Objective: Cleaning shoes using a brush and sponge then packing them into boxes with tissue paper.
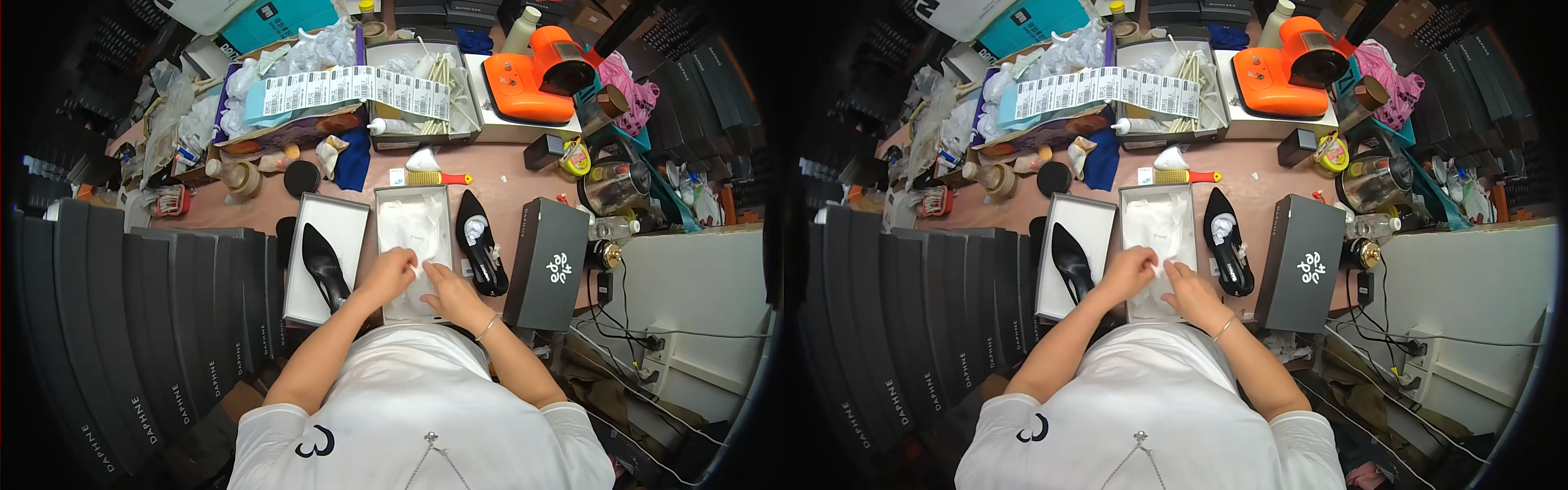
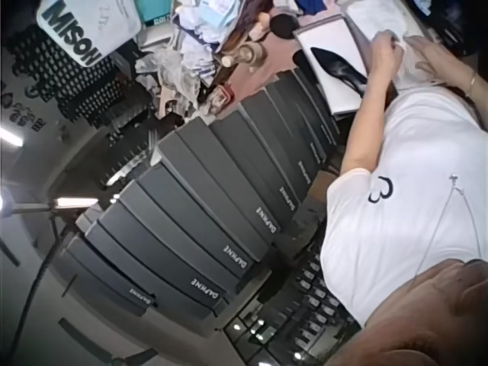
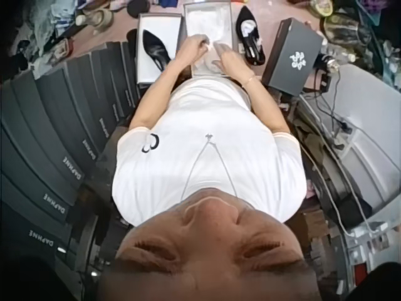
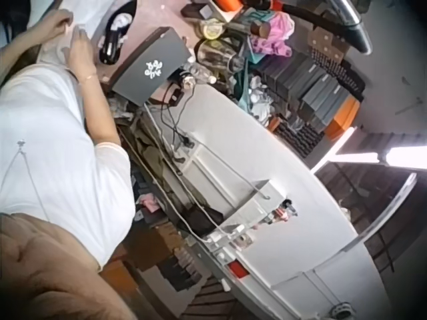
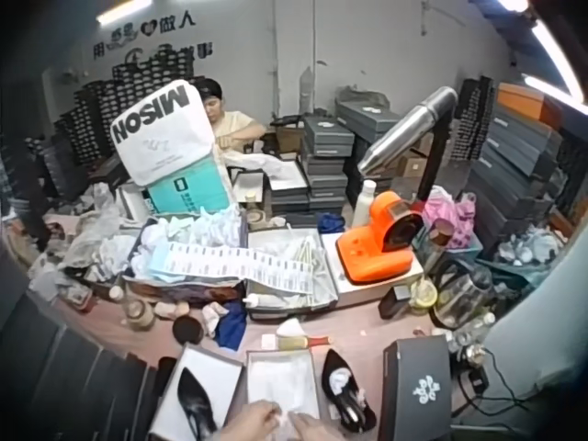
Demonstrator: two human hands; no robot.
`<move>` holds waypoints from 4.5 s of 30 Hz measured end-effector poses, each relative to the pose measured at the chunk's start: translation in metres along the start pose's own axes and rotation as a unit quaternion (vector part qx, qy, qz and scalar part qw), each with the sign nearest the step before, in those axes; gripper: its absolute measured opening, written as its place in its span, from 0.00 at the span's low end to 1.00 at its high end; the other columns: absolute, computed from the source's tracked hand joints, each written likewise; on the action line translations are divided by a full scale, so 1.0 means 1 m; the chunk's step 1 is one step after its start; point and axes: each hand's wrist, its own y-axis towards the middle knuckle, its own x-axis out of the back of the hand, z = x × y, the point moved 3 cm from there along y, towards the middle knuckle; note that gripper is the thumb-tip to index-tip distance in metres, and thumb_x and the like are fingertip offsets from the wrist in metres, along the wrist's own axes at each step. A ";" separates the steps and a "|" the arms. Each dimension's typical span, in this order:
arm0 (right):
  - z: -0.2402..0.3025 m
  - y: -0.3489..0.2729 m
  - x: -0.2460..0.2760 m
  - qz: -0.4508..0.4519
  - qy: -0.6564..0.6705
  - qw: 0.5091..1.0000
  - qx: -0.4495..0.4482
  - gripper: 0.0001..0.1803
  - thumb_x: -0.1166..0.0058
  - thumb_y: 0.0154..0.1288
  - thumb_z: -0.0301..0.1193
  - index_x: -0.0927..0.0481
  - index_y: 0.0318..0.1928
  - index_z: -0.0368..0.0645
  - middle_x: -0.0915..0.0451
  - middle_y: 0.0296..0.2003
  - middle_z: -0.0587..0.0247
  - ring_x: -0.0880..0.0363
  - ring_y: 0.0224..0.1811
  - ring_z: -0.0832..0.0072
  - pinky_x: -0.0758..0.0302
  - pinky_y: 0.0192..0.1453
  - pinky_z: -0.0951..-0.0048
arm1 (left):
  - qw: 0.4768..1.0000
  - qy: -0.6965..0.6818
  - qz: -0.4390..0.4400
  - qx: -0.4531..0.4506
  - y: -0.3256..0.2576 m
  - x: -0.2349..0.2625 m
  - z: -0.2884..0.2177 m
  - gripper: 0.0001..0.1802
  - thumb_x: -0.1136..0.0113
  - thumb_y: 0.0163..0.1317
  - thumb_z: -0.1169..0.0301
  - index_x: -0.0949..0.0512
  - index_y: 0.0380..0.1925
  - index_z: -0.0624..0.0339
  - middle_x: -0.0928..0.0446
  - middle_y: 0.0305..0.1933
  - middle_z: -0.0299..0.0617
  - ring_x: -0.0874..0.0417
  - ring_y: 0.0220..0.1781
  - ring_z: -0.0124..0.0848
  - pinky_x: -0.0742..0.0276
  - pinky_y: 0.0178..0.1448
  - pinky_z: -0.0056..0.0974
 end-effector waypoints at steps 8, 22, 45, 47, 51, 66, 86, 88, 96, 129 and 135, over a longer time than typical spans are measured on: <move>-0.022 0.033 -0.064 -0.018 -0.179 0.984 0.020 0.36 0.41 0.53 0.26 0.38 0.64 0.38 0.30 0.50 0.41 0.27 0.50 0.49 0.29 0.53 0.52 | 0.931 0.043 -0.355 0.075 -0.038 0.171 0.065 0.11 0.43 0.54 0.82 0.23 0.39 0.66 0.25 0.35 0.43 0.22 0.35 0.35 0.26 0.45 0.36; -0.044 0.017 0.187 -0.379 -0.042 0.919 -0.101 0.11 0.46 0.53 0.22 0.25 0.38 0.32 0.26 0.29 0.54 0.27 0.28 0.63 0.29 0.35 0.68 | 0.952 0.254 0.172 0.002 -0.009 -0.059 0.013 0.35 0.32 0.49 0.63 0.32 0.57 0.63 0.28 0.51 0.54 0.25 0.52 0.51 0.26 0.52 0.49; 0.018 0.034 0.011 0.046 0.493 0.868 -0.051 0.55 0.38 0.58 0.50 0.60 0.73 0.45 0.42 0.67 0.41 0.30 0.61 0.58 0.27 0.58 0.62 | 0.946 -0.228 -0.210 0.091 -0.059 0.005 0.055 0.13 0.44 0.61 0.72 0.25 0.44 0.68 0.25 0.52 0.45 0.23 0.47 0.29 0.29 0.52 0.34; 0.005 0.039 0.012 0.004 0.284 0.955 -0.090 0.55 0.35 0.55 0.47 0.56 0.73 0.43 0.39 0.65 0.40 0.32 0.63 0.54 0.29 0.60 0.60 | 0.887 -0.333 -0.283 0.149 -0.058 0.006 0.082 0.21 0.48 0.68 0.66 0.29 0.54 0.72 0.27 0.56 0.46 0.27 0.56 0.34 0.35 0.61 0.37; -0.011 0.028 -0.042 0.026 -0.088 0.995 -0.049 0.55 0.28 0.44 0.37 0.48 0.70 0.45 0.43 0.67 0.41 0.43 0.68 0.48 0.39 0.67 0.50 | 0.820 -0.440 -0.325 0.169 -0.084 0.032 0.071 0.25 0.51 0.71 0.58 0.30 0.56 0.71 0.27 0.55 0.44 0.29 0.57 0.32 0.36 0.62 0.34; -0.035 0.050 -0.088 0.110 -0.145 0.975 -0.124 0.24 0.30 0.44 0.36 0.22 0.42 0.38 0.25 0.41 0.51 0.25 0.47 0.55 0.24 0.47 0.59 | 0.876 -0.304 -0.018 0.373 -0.190 0.069 0.070 0.17 0.41 0.65 0.59 0.20 0.35 0.65 0.21 0.28 0.40 0.20 0.26 0.27 0.22 0.34 0.32; -0.006 0.069 0.059 -0.245 0.221 0.943 -0.052 0.09 0.41 0.59 0.28 0.22 0.37 0.35 0.18 0.28 0.58 0.24 0.29 0.78 0.27 0.36 0.73 | 0.797 -0.439 -0.379 0.169 -0.136 0.134 0.099 0.28 0.38 0.58 0.77 0.34 0.60 0.66 0.26 0.57 0.48 0.23 0.55 0.36 0.27 0.59 0.38; -0.022 0.033 0.114 -0.272 0.197 0.939 -0.073 0.08 0.42 0.59 0.27 0.23 0.35 0.33 0.20 0.27 0.62 0.26 0.28 0.80 0.29 0.34 0.74 | 0.744 -0.586 -0.274 0.165 -0.133 0.130 0.092 0.29 0.40 0.58 0.80 0.35 0.61 0.66 0.26 0.57 0.47 0.23 0.56 0.36 0.27 0.61 0.39; -0.026 -0.055 0.195 -0.254 0.171 0.945 -0.115 0.05 0.42 0.59 0.25 0.23 0.34 0.36 0.26 0.26 0.74 0.33 0.29 0.87 0.32 0.33 0.80 | 0.573 -0.796 -0.023 0.191 -0.137 0.056 0.072 0.35 0.35 0.55 0.68 0.35 0.61 0.69 0.26 0.57 0.49 0.23 0.58 0.37 0.28 0.63 0.43; -0.191 -0.081 0.177 -0.193 -0.027 0.959 -0.206 0.18 0.38 0.53 0.29 0.24 0.40 0.29 0.21 0.33 0.40 0.21 0.36 0.53 0.26 0.40 0.65 | 0.854 -0.401 -0.235 0.235 -0.112 0.116 0.108 0.13 0.40 0.58 0.77 0.25 0.44 0.66 0.22 0.41 0.39 0.22 0.39 0.26 0.25 0.45 0.32; -0.054 -0.056 0.223 -0.181 0.213 0.950 -0.140 0.09 0.41 0.59 0.26 0.22 0.37 0.33 0.20 0.29 0.62 0.24 0.32 0.82 0.27 0.34 0.75 | 0.871 -0.374 -0.214 0.235 -0.103 0.121 0.114 0.12 0.36 0.57 0.75 0.23 0.40 0.66 0.21 0.36 0.36 0.23 0.35 0.23 0.26 0.42 0.30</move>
